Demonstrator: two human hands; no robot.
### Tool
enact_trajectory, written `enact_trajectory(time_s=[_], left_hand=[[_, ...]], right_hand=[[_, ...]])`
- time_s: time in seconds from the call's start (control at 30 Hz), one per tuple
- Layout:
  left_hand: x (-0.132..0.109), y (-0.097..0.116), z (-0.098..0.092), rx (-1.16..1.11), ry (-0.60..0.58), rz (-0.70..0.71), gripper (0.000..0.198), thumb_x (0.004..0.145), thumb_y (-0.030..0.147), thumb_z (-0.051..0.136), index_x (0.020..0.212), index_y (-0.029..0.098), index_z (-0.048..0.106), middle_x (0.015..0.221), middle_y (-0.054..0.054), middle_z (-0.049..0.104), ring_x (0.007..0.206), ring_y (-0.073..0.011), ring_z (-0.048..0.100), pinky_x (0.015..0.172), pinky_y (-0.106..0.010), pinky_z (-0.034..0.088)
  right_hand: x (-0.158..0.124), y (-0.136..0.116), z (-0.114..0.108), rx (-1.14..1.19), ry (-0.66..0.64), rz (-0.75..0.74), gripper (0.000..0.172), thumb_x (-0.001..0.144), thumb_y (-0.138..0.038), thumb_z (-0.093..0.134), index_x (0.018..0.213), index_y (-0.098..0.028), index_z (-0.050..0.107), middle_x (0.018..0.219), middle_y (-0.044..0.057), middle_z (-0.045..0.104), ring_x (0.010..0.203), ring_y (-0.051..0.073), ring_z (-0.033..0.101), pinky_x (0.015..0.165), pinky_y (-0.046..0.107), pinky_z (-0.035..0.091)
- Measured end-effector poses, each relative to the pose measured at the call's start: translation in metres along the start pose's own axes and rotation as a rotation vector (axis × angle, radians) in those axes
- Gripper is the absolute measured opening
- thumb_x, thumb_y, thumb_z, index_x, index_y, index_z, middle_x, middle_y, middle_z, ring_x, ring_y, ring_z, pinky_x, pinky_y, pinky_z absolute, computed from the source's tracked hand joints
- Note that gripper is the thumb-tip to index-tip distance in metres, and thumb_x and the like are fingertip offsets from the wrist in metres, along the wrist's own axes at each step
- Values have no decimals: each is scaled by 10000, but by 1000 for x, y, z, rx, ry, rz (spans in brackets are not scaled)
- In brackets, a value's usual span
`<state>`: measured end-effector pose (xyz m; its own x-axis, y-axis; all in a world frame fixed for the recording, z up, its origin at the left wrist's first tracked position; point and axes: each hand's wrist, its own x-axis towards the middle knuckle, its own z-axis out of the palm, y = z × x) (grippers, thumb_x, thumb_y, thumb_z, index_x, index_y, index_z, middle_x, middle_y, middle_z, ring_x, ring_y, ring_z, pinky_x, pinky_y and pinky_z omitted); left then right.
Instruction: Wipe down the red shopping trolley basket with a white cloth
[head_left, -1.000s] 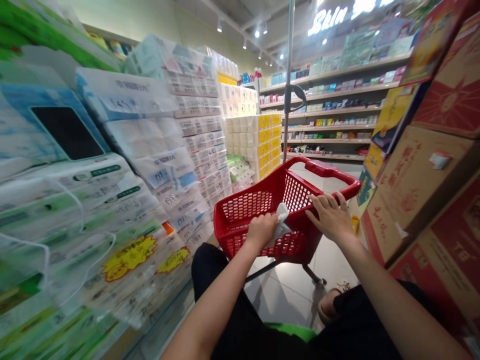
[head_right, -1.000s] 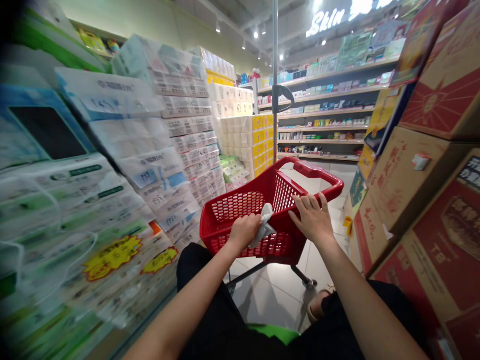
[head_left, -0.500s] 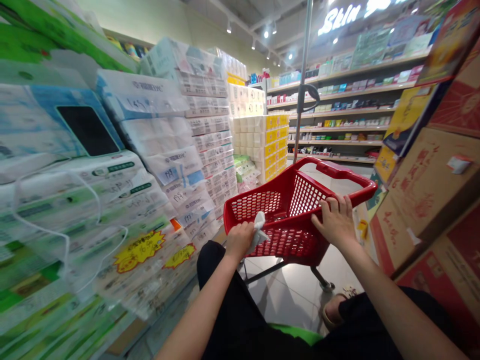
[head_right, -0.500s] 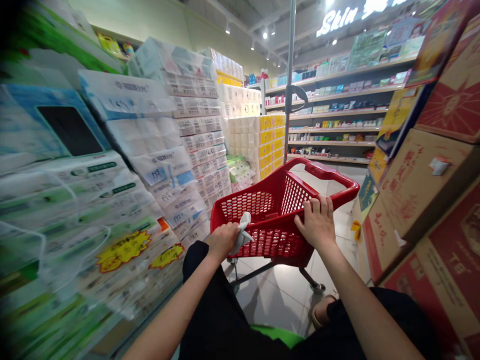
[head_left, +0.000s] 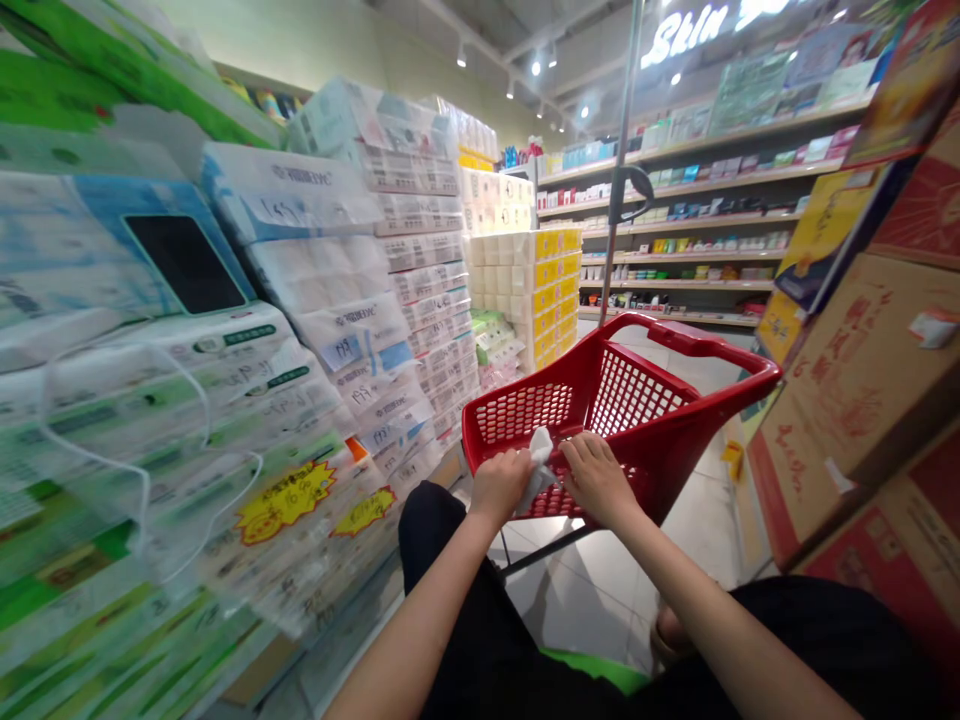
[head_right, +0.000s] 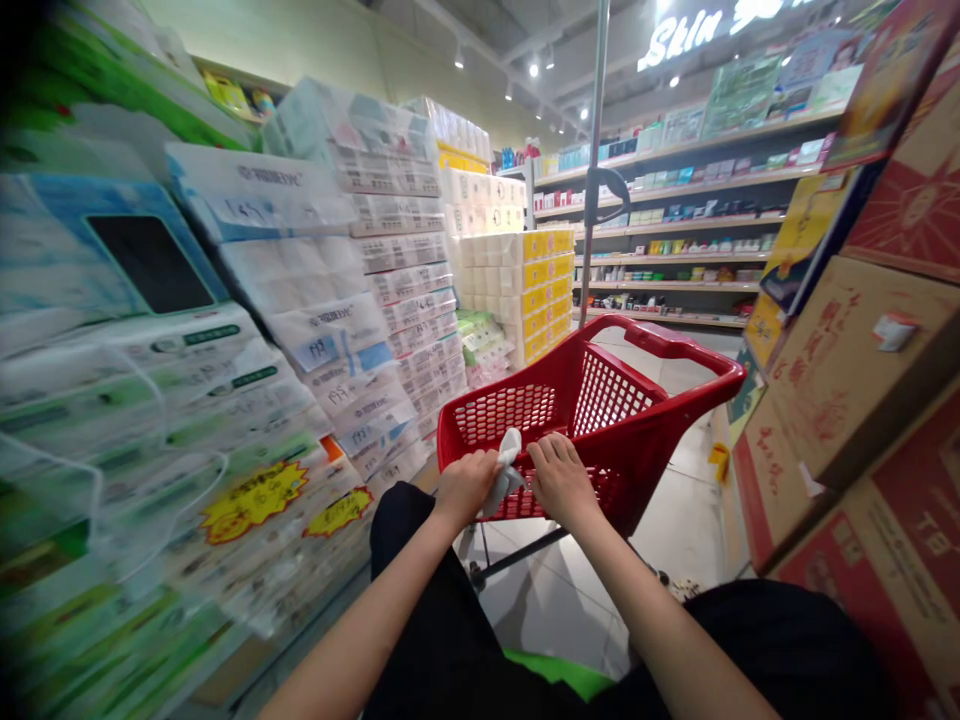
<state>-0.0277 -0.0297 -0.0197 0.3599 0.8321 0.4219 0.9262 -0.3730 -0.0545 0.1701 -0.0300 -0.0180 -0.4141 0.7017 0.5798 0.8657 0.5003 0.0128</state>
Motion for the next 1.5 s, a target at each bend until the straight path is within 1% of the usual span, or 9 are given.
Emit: enact_trajectory(time_s=[0.17, 0.27, 0.37, 0.47, 0.73, 1.0, 1.2, 1.37, 1.5], left_hand=[[-14, -9, -4, -67, 3, 43, 279, 1006, 377, 315, 1043, 229, 548, 907, -37, 607, 794, -169, 559, 710, -287, 402], [-27, -31, -4, -98, 4, 65, 257, 1001, 357, 334, 1071, 239, 551, 925, -38, 615, 869, -184, 561, 813, -312, 411], [-35, -55, -3, -145, -14, 109, 202, 981, 314, 396, 1106, 263, 546, 1029, -31, 615, 1006, -189, 544, 913, -319, 399], [-33, -65, 0, -177, -25, 108, 187, 974, 301, 412, 1086, 268, 558, 1031, -19, 611, 1016, -179, 537, 922, -306, 396], [-17, -51, 8, -175, 28, 24, 306, 1005, 334, 314, 970, 192, 584, 904, -45, 594, 904, -187, 524, 836, -305, 397], [-9, -57, 10, -162, 26, -12, 294, 1004, 326, 319, 983, 208, 588, 954, -44, 603, 929, -181, 524, 848, -310, 405], [-1, -55, 10, -148, 15, -58, 289, 998, 313, 329, 930, 214, 592, 906, -46, 604, 910, -189, 522, 833, -315, 398], [1, -43, 13, -109, 43, -37, 313, 1002, 319, 305, 931, 195, 584, 875, -51, 591, 863, -196, 518, 826, -328, 386], [1, -23, 14, -73, 64, -30, 294, 999, 309, 311, 941, 199, 577, 894, -55, 593, 864, -195, 522, 856, -341, 378]], right_hand=[[-5, 22, -7, 39, -50, -60, 332, 785, -191, 513, 1117, -209, 524, 1116, 88, 557, 1113, 266, 432, 1024, 414, 296], [-4, 25, -9, 71, -79, -77, 365, 771, -201, 522, 1136, -213, 525, 1129, 82, 567, 1086, 260, 450, 994, 403, 309], [-1, 26, -10, 102, -95, -84, 385, 756, -202, 530, 1140, -215, 526, 1113, 78, 578, 1070, 257, 457, 978, 394, 309], [4, 27, -12, 124, -110, -93, 394, 743, -222, 547, 1136, -211, 525, 1092, 75, 582, 1048, 254, 458, 958, 388, 311], [12, 33, -10, 108, -127, -99, 402, 743, -263, 563, 1138, -202, 521, 1098, 78, 572, 1044, 251, 448, 945, 379, 304], [22, 36, -4, 68, -151, -113, 420, 747, -295, 583, 1154, -213, 514, 1088, 73, 570, 1032, 249, 449, 932, 383, 308], [33, 42, 4, 79, -162, -114, 424, 743, -311, 594, 1149, -219, 514, 1082, 66, 568, 1026, 248, 452, 955, 392, 300], [37, 48, 5, 13, -160, -57, 366, 741, -322, 593, 1083, -207, 531, 1039, 68, 575, 987, 246, 453, 959, 401, 294], [38, 34, 9, -14, -142, -28, 342, 732, -267, 574, 1063, -186, 540, 1039, 101, 579, 1018, 276, 445, 982, 452, 265]])
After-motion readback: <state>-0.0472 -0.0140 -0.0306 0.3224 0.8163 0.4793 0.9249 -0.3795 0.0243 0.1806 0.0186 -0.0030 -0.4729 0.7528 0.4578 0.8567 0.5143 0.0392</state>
